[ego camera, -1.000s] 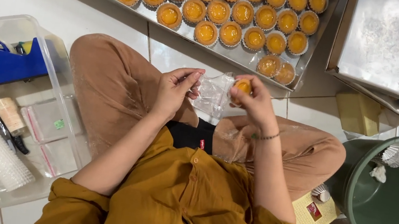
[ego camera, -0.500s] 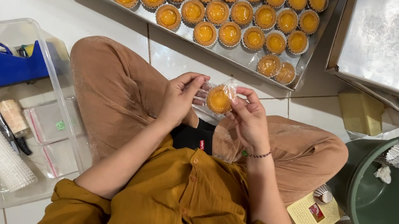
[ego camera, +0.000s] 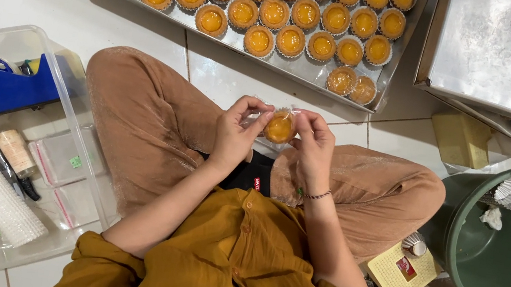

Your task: The person sits on the floor and individually places small egg tarts into clear plastic bags. They seal each bag and place the packaged tarts onto a metal tray. The person occasionally reaches into a plastic bin to retrieve more bags.

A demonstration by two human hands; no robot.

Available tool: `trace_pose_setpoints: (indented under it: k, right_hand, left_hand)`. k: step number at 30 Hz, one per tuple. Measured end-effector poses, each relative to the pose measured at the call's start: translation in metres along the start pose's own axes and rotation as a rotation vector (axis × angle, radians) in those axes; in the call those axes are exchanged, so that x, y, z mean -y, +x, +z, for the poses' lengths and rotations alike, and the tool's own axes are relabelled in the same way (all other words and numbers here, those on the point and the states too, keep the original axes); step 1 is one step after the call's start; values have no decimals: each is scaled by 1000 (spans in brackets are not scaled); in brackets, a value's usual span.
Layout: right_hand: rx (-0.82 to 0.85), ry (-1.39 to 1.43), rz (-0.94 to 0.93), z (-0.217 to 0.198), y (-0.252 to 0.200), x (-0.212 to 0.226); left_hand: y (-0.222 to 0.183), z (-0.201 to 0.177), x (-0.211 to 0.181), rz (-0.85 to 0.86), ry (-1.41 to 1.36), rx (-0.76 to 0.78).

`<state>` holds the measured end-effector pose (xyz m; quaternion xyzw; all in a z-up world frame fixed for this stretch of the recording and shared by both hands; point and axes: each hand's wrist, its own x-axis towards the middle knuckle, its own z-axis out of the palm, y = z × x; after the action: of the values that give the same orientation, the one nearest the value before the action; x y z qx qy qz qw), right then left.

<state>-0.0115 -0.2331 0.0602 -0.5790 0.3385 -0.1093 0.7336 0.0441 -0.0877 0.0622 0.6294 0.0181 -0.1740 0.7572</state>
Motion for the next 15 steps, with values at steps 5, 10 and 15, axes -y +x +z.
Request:
trace_pose_setpoints:
  k: [5,10,15]
  right_hand:
    - [-95,30,8,-10,17,-24]
    - [-114,63,15,6,9,-11]
    - [-142,-13,-98,8,5,7]
  left_hand:
    - [-11,4,-19,56,33,-77]
    - [-10,8,-5,-123,-195,-72]
    - [-13,11,1,-208,-245,24]
